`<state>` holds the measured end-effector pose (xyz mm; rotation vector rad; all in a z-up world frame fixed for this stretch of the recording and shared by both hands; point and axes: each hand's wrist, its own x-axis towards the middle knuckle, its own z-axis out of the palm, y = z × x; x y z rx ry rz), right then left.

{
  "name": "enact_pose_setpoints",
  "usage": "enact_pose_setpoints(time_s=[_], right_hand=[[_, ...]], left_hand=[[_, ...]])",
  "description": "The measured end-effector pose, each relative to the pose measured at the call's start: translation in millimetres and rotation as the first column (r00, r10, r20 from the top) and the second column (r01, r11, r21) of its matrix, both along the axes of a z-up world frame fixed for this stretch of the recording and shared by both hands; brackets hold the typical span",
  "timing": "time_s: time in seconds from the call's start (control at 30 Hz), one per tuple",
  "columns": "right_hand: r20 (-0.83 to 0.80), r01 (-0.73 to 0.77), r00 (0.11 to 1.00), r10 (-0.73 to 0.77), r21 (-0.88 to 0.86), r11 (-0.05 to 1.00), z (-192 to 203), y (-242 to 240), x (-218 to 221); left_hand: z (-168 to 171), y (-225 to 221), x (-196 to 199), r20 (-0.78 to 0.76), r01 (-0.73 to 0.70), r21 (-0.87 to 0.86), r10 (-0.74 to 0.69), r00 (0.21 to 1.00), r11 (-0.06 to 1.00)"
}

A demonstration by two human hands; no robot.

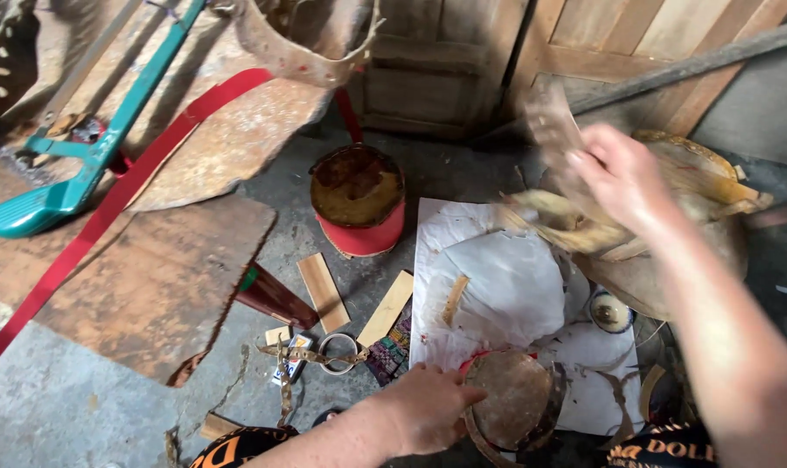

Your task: Trimming the edges of leather pieces and fitting them onto a circular wooden frame using scissors.

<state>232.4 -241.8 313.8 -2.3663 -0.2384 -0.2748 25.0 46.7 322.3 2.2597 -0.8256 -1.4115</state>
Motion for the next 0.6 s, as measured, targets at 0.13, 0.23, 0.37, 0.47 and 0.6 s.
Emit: enact_pose_setpoints(time_s=[0.13, 0.23, 0.37, 0.47, 0.6], right_hand=[[-0.482, -0.036, 0.863, -0.152, -0.358, 0.933, 63, 0, -60], [-0.634, -0.137, 0.724, -0.27, -0.516, 0.845, 43, -12, -73], [-0.739, -0.271, 0.59, -0.324, -0.56, 0.783, -17, -31, -94], [-0.755, -0.398, 0.557, -0.346, -0.608, 0.687, -120, -88, -97], [-0.734, -0.337, 0.516, -0.441, -0.648, 0.683, -168, -114, -103]], left_hand=[[-19, -8, 9, 0.072, 0.065, 0.019, -0.066, 0.995, 0.998], [-24, -17, 19, 0.081, 0.079, 0.079, -0.085, 0.993, 0.994], [-15, -29, 26, 0.053, 0.063, 0.034, -0.065, 0.996, 0.997], [-2, -41, 24, 0.017, 0.048, 0.063, -0.049, 0.999, 0.997], [1, -46, 24, -0.011, 0.059, 0.066, -0.058, 0.998, 0.996]])
